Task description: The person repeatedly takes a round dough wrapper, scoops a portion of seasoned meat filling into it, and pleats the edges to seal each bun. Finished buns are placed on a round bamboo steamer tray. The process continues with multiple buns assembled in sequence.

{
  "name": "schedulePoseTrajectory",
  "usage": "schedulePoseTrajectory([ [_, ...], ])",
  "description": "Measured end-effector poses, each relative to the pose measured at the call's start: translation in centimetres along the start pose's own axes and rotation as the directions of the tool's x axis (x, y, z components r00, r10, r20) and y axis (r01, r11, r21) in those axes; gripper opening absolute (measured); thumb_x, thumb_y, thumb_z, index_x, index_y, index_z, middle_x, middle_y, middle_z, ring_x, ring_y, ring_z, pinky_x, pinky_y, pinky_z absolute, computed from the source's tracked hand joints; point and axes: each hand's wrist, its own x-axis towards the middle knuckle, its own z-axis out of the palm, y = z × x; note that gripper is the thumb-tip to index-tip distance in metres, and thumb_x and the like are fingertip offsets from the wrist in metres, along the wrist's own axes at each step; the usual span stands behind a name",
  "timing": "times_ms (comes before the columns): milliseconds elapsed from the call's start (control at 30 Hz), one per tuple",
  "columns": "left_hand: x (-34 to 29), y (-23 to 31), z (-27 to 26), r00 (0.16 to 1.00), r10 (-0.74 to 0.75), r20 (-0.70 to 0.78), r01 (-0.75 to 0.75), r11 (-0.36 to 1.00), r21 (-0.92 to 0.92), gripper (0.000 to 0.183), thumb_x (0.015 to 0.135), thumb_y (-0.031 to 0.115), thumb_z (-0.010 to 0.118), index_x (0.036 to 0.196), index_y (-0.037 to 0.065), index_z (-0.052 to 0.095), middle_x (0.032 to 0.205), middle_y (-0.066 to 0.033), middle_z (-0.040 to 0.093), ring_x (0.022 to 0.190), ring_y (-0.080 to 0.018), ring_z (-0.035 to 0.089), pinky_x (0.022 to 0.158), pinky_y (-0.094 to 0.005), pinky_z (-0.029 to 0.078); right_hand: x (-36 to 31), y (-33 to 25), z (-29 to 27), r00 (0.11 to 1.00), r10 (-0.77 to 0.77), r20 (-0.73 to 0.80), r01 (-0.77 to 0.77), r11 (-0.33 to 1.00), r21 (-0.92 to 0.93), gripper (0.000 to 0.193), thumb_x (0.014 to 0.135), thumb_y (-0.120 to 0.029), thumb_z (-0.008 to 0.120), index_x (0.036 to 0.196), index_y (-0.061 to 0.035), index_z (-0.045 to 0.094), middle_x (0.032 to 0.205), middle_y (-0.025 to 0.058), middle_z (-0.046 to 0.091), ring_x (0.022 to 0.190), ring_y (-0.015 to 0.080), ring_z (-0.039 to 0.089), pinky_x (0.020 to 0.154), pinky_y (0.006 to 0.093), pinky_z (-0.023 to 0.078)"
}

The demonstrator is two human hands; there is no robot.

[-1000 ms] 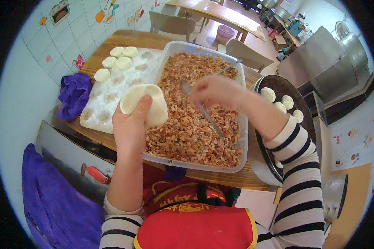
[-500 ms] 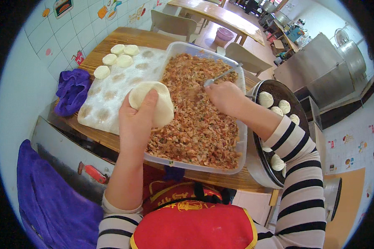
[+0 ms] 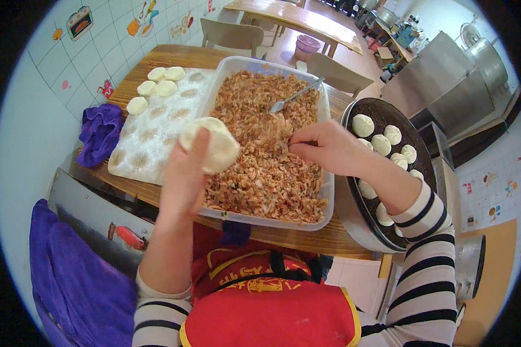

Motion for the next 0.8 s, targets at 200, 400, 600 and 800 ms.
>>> schedulePoseTrajectory([
  [200,-1.4,-2.2,3.4,0.974,0.079,0.213,-0.121,0.974,0.194,0.04,0.086,0.013,0.062,0.121,0.002,0.048,0.108,-0.0068,0.059,0.096,-0.0159,0.06,0.082,-0.0296,0.05,-0.1,-5.5,-0.7,0.976,-0.214,0.04,0.215,0.926,-0.31,0.014,0.084,-0.015,0.057,0.085,-0.0013,0.062,0.073,0.0154,0.062,0.068,0.0288,0.062,0.062,0.0371,0.049],
  [400,0.7,-1.1,0.0,0.996,-0.009,0.089,0.023,0.987,-0.161,0.039,0.085,0.008,0.063,0.122,0.007,0.049,0.105,-0.0045,0.059,0.092,-0.0162,0.061,0.077,-0.0294,0.051,3.2,-1.4,-2.7,0.994,0.003,-0.11,-0.076,0.735,-0.674,0.009,0.082,-0.009,0.054,0.084,-0.0056,0.063,0.076,0.014,0.064,0.074,0.0317,0.064,0.065,0.0393,0.051],
  [600,0.5,-0.9,-0.5,0.985,-0.038,0.166,0.08,0.962,-0.26,0.037,0.087,0.001,0.057,0.122,0.008,0.046,0.108,-0.0061,0.057,0.092,-0.0181,0.061,0.074,-0.0314,0.055,6.7,6.8,2.3,0.967,-0.253,0.026,0.177,0.597,-0.782,0.015,0.078,-0.015,0.057,0.087,-0.003,0.062,0.08,0.0139,0.065,0.075,0.0295,0.067,0.064,0.0403,0.053],
  [800,0.3,-0.2,0.0,0.992,-0.072,0.107,0.098,0.961,-0.257,0.037,0.088,0.006,0.058,0.123,0.009,0.045,0.11,-0.0065,0.057,0.096,-0.0176,0.06,0.076,-0.0305,0.053,4.5,6.4,3.2,0.975,-0.219,0.042,0.185,0.687,-0.703,0.02,0.079,-0.013,0.055,0.095,-0.0018,0.058,0.078,0.0139,0.064,0.076,0.0316,0.065,0.066,0.0419,0.052],
])
